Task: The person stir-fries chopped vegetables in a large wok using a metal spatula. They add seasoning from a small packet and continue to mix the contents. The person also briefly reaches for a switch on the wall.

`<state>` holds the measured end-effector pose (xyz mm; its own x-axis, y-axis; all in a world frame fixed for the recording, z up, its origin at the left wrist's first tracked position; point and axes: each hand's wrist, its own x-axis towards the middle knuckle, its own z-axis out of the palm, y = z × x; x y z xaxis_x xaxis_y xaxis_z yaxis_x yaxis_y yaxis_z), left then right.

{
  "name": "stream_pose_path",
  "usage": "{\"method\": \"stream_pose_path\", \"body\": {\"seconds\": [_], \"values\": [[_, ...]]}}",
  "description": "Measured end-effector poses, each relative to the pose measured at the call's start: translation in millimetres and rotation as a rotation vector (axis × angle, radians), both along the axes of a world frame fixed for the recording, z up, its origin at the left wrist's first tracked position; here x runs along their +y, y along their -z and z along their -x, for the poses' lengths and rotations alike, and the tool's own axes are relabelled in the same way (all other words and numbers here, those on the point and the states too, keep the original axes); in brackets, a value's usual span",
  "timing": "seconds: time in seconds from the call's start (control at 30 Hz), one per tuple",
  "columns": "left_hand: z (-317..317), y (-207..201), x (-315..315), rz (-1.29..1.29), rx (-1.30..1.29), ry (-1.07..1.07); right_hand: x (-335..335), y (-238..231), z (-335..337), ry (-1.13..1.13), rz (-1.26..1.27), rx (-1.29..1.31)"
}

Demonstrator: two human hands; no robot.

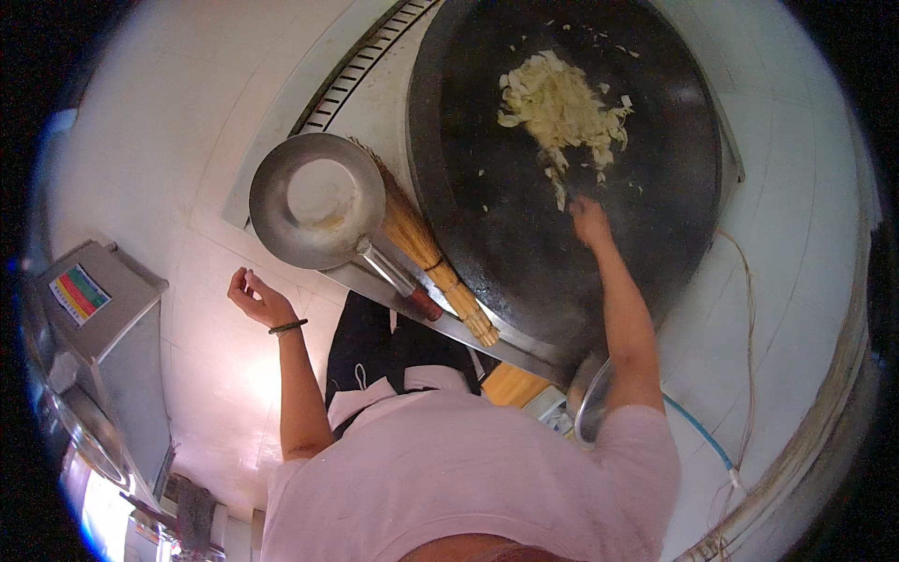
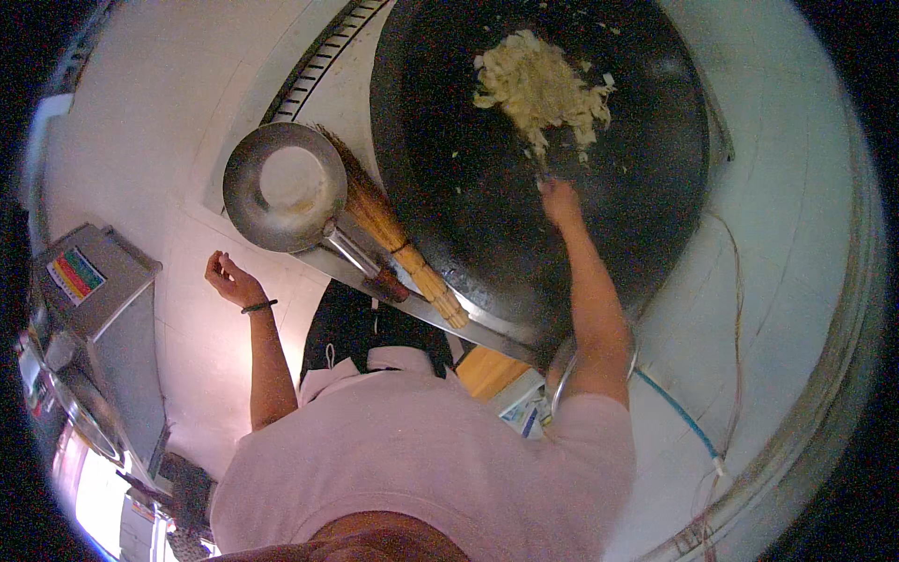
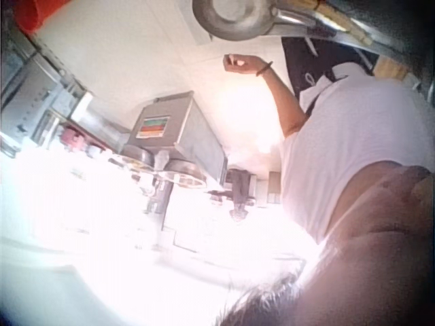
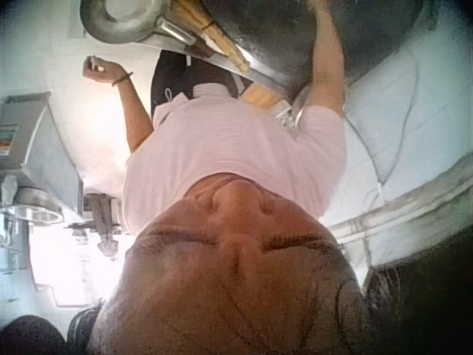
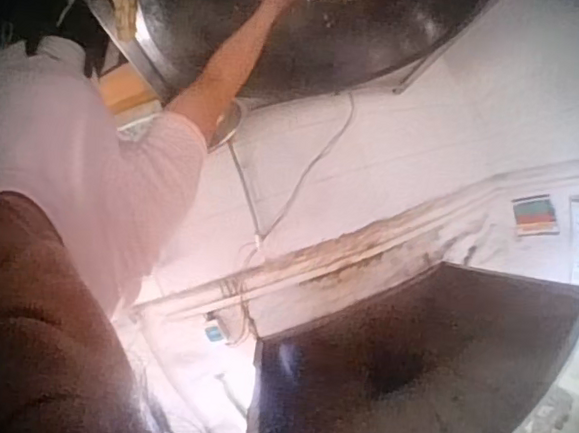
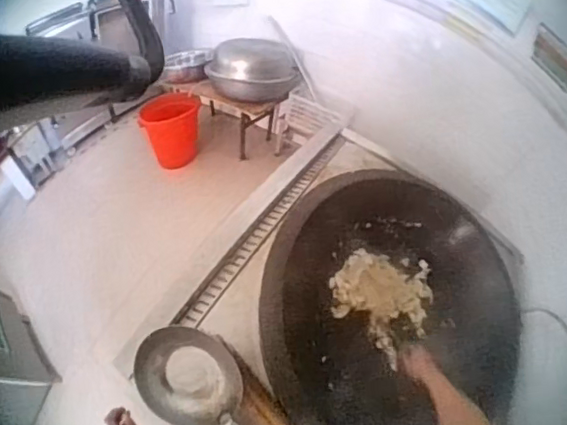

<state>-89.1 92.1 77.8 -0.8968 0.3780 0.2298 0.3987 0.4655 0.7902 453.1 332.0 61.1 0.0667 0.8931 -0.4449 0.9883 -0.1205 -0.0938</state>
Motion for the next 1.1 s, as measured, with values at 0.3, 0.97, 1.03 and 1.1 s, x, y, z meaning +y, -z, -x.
{"method": "stream_pose_path", "body": {"seconds": [0.3, 0.97, 1.03, 1.1], "values": [[-43.9, -113.1, 4.9, -0.120, 0.003, 0.468, -54.2, -78.4, -16.7, 0.531, 0.252, 0.416], [-104.2, -127.0, 29.8, -0.177, -0.483, 1.025, -72.9, -128.7, -52.8, -0.137, 0.321, -0.150], [-101.4, -123.1, 31.0, -0.167, -0.477, 1.019, -64.2, -92.2, -55.2, -0.187, 0.231, -0.216], [-101.1, -121.0, 29.9, -0.153, -0.459, 1.014, -13.3, -39.2, -55.9, -0.140, 0.093, -0.361]]}}
